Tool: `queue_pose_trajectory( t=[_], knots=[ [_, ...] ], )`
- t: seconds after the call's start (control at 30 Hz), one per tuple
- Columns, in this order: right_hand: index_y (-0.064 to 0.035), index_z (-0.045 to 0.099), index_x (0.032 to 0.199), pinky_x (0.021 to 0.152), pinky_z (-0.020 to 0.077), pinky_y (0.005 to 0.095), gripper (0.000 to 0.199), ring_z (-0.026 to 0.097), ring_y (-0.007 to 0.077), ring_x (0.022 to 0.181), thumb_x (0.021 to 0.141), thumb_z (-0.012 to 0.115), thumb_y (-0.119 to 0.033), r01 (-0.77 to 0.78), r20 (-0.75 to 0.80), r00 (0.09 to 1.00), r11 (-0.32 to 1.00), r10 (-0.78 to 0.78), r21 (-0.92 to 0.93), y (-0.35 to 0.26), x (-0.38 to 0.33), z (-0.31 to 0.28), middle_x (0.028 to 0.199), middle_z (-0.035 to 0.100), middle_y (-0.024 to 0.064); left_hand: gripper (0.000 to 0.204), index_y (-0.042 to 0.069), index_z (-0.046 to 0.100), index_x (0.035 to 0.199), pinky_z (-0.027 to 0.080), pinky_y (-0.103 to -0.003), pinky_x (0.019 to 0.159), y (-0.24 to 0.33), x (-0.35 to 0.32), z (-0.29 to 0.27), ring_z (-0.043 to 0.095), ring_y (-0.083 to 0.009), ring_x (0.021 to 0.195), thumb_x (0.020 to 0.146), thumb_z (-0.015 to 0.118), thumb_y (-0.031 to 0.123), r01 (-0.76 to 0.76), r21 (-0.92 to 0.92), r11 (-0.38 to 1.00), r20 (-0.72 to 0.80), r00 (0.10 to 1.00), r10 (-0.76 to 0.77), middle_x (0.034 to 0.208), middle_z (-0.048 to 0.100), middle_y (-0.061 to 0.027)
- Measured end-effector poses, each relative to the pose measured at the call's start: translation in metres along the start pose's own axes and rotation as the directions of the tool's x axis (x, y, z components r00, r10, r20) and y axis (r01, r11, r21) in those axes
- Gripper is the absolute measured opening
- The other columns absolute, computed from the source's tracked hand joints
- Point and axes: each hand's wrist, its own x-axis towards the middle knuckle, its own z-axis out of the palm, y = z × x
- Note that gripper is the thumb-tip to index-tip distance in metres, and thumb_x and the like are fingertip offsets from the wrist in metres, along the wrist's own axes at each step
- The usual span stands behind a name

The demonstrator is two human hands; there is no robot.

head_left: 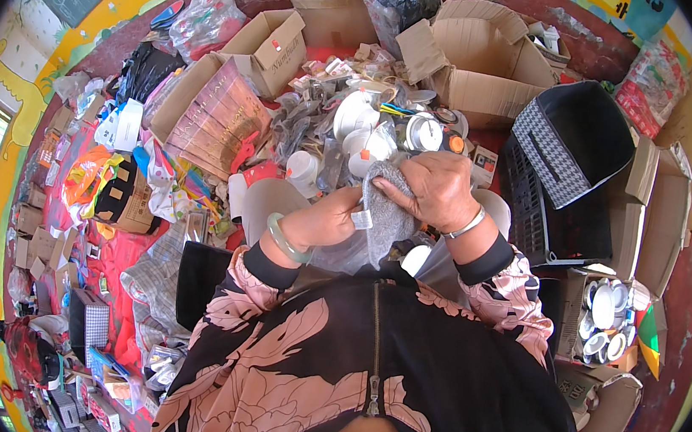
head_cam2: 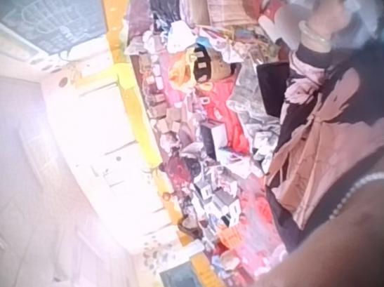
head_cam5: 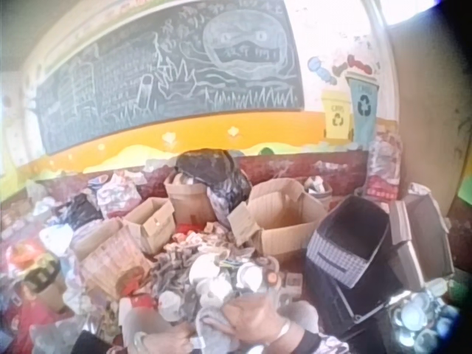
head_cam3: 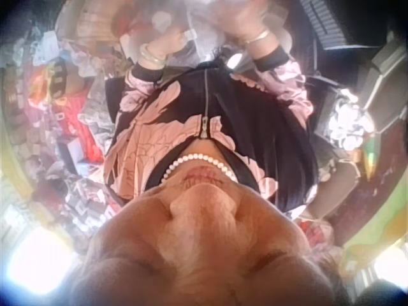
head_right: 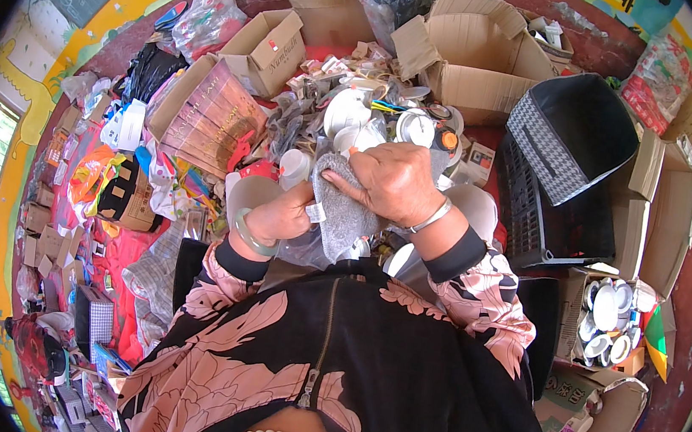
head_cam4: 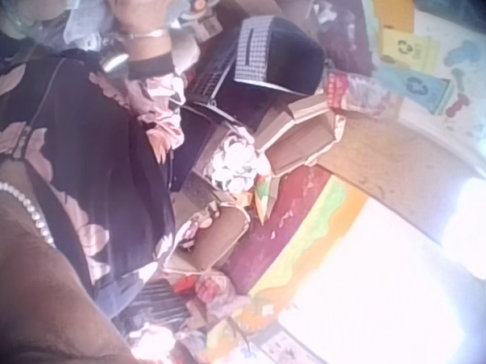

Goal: The person sits on the floor and repeatedly picks up sunglasses from a pile of items. They wipe the frames and lenses with a gray cloth and then place the sunglasses into a clear plastic bag.

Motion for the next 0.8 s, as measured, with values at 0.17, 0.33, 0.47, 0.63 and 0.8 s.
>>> queue_pose_trajectory(
  t=[0.17,0.33,0.47,0.63,0.8],
  knots=[
    [-0.0064,0.055,0.057,0.041,0.0402,0.0316,0.03,0.051,0.0208,0.042,0.073,0.072,-0.027,-0.037,-0.027,0.999,0.996,0.039,0.077,0.003,-0.001,0.002,0.048,0.05,0.0052,0.029,-0.001,0.051,0.116,0.044,-0.03,0.083,-0.006,-0.001,-0.009,0.056,-0.0156,0.092,0.093,0.047,0.017,0.041,0.05,0.998,0.05,0.998,-0.043,0.103,0.061,-0.0097],
    [-0.0061,0.058,0.057,0.041,0.0399,0.0303,0.033,0.051,0.0158,0.042,0.079,0.068,-0.028,-0.46,-0.17,0.852,0.862,0.496,0.211,0.055,-0.022,-0.014,0.049,0.053,0.0022,0.044,0.002,0.038,0.131,0.045,-0.031,0.082,0.014,-0.019,-0.037,0.058,-0.019,0.092,0.096,0.043,0.029,0.125,-0.305,0.944,0.111,0.989,-0.095,0.098,0.06,-0.0102],
    [-0.0021,0.062,0.09,0.055,0.0491,0.0289,0.043,0.061,0.0161,0.063,0.09,0.049,-0.043,-0.483,-0.001,0.386,0.203,0.922,0.852,0.086,-0.033,-0.048,0.074,0.062,0.0078,0.05,0.001,0.037,0.13,0.047,-0.038,0.086,0.02,-0.031,-0.049,0.059,-0.0258,0.094,0.094,0.042,0.036,0.076,-0.609,0.789,-0.278,0.912,-0.303,0.102,0.059,-0.0182],
    [-0.0071,0.053,0.118,0.083,0.0486,0.0387,0.055,0.059,0.0257,0.097,0.089,0.044,-0.053,-0.166,0.183,0.366,-0.13,0.912,0.978,0.053,-0.014,-0.038,0.109,0.061,0.0107,0.052,0.001,0.038,0.128,0.047,-0.04,0.088,0.017,-0.008,-0.043,0.058,-0.0288,0.099,0.094,0.041,0.039,-0.175,-0.681,0.711,-0.467,0.852,-0.238,0.11,0.057,-0.0202],
    [-0.0082,0.043,0.128,0.098,0.0376,0.0429,0.06,0.048,0.0285,0.115,0.09,0.039,-0.054,-0.038,0.43,0.524,-0.485,0.735,0.874,0.022,0.0,-0.012,0.124,0.052,0.0117,0.047,0.001,0.038,0.128,0.045,-0.035,0.09,0.029,0.021,-0.027,0.054,-0.0214,0.106,0.096,0.04,0.035,-0.259,-0.506,0.823,-0.597,0.793,-0.118,0.119,0.053,-0.0136]
  ],
)
